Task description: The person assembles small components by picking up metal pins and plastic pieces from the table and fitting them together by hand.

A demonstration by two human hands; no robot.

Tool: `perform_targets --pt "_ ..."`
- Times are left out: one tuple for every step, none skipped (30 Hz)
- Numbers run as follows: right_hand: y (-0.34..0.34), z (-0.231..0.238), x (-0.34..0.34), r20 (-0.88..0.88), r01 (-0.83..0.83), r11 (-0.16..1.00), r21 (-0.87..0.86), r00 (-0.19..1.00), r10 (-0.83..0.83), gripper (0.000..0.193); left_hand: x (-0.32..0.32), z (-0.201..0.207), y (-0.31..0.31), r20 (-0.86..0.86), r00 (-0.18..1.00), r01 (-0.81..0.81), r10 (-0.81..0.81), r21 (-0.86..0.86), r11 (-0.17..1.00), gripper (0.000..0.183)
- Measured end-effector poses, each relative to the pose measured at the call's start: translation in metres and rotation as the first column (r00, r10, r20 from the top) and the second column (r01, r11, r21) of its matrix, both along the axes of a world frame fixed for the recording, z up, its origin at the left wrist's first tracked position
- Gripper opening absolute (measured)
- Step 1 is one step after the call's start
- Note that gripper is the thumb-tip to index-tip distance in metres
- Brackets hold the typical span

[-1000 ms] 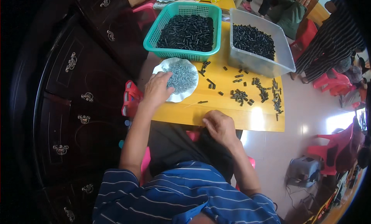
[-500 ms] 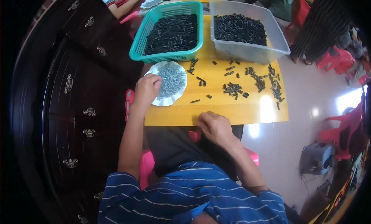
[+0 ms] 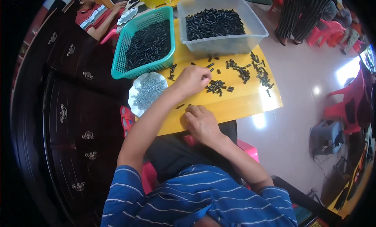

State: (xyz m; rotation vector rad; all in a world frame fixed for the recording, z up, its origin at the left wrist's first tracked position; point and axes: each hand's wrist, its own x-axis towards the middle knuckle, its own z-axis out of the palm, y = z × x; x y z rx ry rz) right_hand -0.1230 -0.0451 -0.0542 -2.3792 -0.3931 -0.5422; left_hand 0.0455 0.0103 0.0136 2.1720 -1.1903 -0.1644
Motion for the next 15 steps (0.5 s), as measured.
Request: perform_targets --pt "-0.001 -0.001 0.001 -0.015 0.009 1.0 -0.009 1.0 -0.009 0.03 0.002 -0.002 -0.017 0.012 0.999 0.045 -0.045 0.045 0.998 0.013" --pt "-0.001 0.0 0.0 -0.013 0.019 1.0 -0.008 1.0 -0.019 0.03 0.004 -0.005 -0.031 0.015 0.998 0.054 -0.055 0.046 0.997 0.013" --pt "-0.002 0.0 0.0 -0.02 0.017 1.0 -0.023 1.0 -0.018 0.029 0.005 -0.009 -0.044 0.04 0.996 0.073 -0.075 0.067 0.995 0.013" --pt "-0.002 -0.001 -0.001 -0.029 0.018 0.999 -0.038 0.999 -0.019 0.029 0.007 -0.014 -0.055 0.062 0.993 0.093 -0.099 0.089 0.992 0.014" --pt "-0.002 0.0 -0.002 -0.029 0.028 0.999 -0.035 0.999 -0.029 0.029 0.008 -0.018 -0.063 0.062 0.992 0.103 -0.109 0.091 0.99 0.014" --pt "0.0 0.0 -0.004 -0.049 0.026 0.998 -0.056 0.998 -0.028 0.028 0.01 -0.022 -0.069 0.087 0.988 0.12 -0.126 0.078 0.99 0.015" --pt "0.0 0.001 -0.005 -0.072 0.024 0.997 -0.074 0.997 -0.029 0.027 0.01 -0.024 -0.075 0.109 0.983 0.138 -0.145 0.067 0.988 0.017" --pt "-0.002 0.002 -0.005 -0.074 0.032 0.997 -0.069 0.997 -0.037 0.027 0.011 -0.025 -0.078 0.107 0.982 0.146 -0.153 0.071 0.987 0.017" --pt "-0.003 0.002 -0.006 -0.082 0.022 0.998 -0.062 0.996 -0.027 0.026 0.011 -0.027 -0.08 0.131 0.98 0.141 -0.146 0.053 0.989 0.018" --pt "-0.004 0.003 -0.006 -0.09 0.012 0.998 -0.055 0.996 -0.017 0.025 0.012 -0.027 -0.082 0.156 0.978 0.136 -0.139 0.034 0.99 0.019" --pt "-0.004 0.003 -0.006 -0.092 0.018 0.999 -0.05 0.996 -0.022 0.025 0.012 -0.027 -0.082 0.154 0.977 0.142 -0.146 0.038 0.989 0.019" --pt "-0.005 0.004 -0.007 -0.106 0.014 0.998 -0.053 0.994 -0.02 0.024 0.013 -0.027 -0.081 0.175 0.973 0.148 -0.149 0.017 0.989 0.019" --pt "-0.005 0.005 -0.007 -0.119 0.009 0.998 -0.057 0.993 -0.016 0.024 0.013 -0.027 -0.08 0.196 0.969 0.154 -0.15 -0.004 0.988 0.019" --pt "-0.004 0.005 -0.007 -0.12 0.013 0.998 -0.053 0.993 -0.019 0.024 0.014 -0.026 -0.079 0.195 0.969 0.157 -0.154 -0.001 0.988 0.019" --pt "-0.004 0.006 -0.007 -0.121 0.013 0.999 -0.046 0.992 -0.019 0.023 0.015 -0.026 -0.079 0.19 0.972 0.139 -0.136 -0.004 0.99 0.019"
